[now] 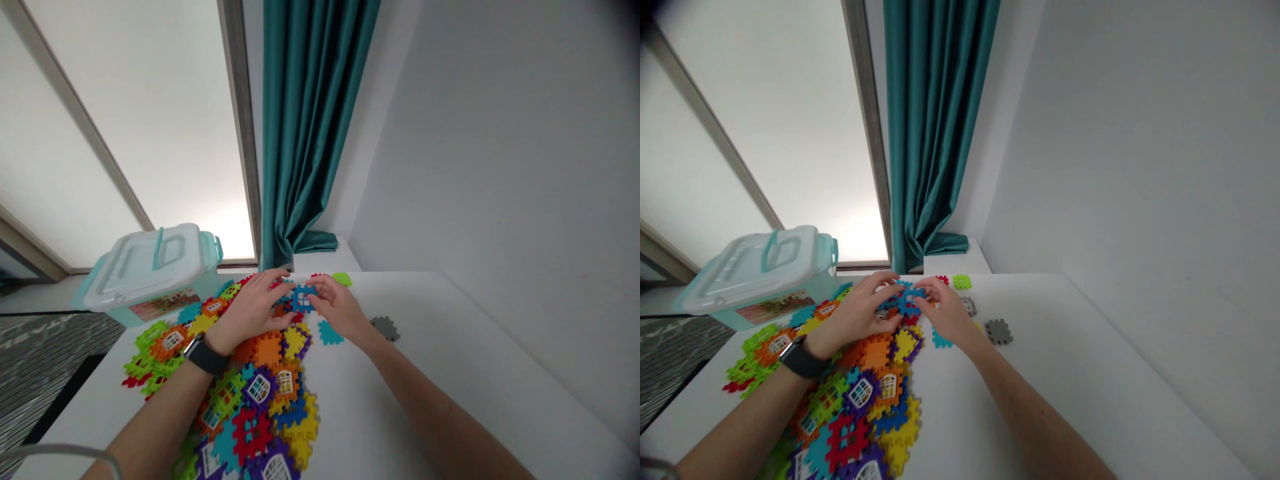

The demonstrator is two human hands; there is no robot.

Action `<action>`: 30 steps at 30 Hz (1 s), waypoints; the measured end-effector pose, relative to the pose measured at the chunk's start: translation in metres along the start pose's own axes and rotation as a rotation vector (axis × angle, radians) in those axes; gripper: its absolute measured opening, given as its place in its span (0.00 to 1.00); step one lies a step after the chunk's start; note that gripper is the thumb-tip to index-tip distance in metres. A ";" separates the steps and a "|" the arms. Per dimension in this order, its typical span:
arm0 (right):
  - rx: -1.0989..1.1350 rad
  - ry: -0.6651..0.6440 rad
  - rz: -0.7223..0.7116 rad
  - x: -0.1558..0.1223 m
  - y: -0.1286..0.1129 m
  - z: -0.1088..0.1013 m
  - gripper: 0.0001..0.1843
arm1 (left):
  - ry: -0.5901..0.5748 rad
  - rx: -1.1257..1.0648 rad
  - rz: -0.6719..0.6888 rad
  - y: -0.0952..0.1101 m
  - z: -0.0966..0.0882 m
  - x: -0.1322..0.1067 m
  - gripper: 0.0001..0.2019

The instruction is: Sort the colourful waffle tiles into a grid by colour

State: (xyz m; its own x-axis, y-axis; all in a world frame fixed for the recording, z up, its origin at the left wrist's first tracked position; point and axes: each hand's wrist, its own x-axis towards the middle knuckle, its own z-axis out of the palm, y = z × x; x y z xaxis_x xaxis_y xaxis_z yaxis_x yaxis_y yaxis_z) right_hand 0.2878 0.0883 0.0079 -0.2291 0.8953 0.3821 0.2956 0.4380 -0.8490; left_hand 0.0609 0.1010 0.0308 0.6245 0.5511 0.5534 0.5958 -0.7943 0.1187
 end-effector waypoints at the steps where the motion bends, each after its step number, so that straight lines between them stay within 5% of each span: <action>1: -0.079 0.014 -0.071 -0.001 -0.002 -0.001 0.13 | 0.026 0.001 -0.013 -0.002 -0.002 0.000 0.22; 5: -0.438 0.046 -0.410 -0.006 -0.008 -0.007 0.17 | 0.087 -0.002 -0.024 -0.006 -0.006 0.000 0.21; 8: -0.554 0.035 -0.508 -0.008 -0.008 -0.009 0.18 | 0.103 -0.005 -0.014 -0.005 -0.007 0.000 0.21; 30: -0.638 0.108 -0.524 -0.008 -0.009 -0.007 0.14 | 0.066 0.003 -0.034 0.007 0.005 0.001 0.19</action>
State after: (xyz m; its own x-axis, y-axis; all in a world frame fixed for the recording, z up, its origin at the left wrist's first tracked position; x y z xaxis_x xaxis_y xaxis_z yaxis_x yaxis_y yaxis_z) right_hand 0.2932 0.0778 0.0148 -0.4024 0.5513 0.7309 0.6521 0.7330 -0.1938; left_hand 0.0683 0.0980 0.0280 0.5692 0.5596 0.6024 0.6179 -0.7745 0.1356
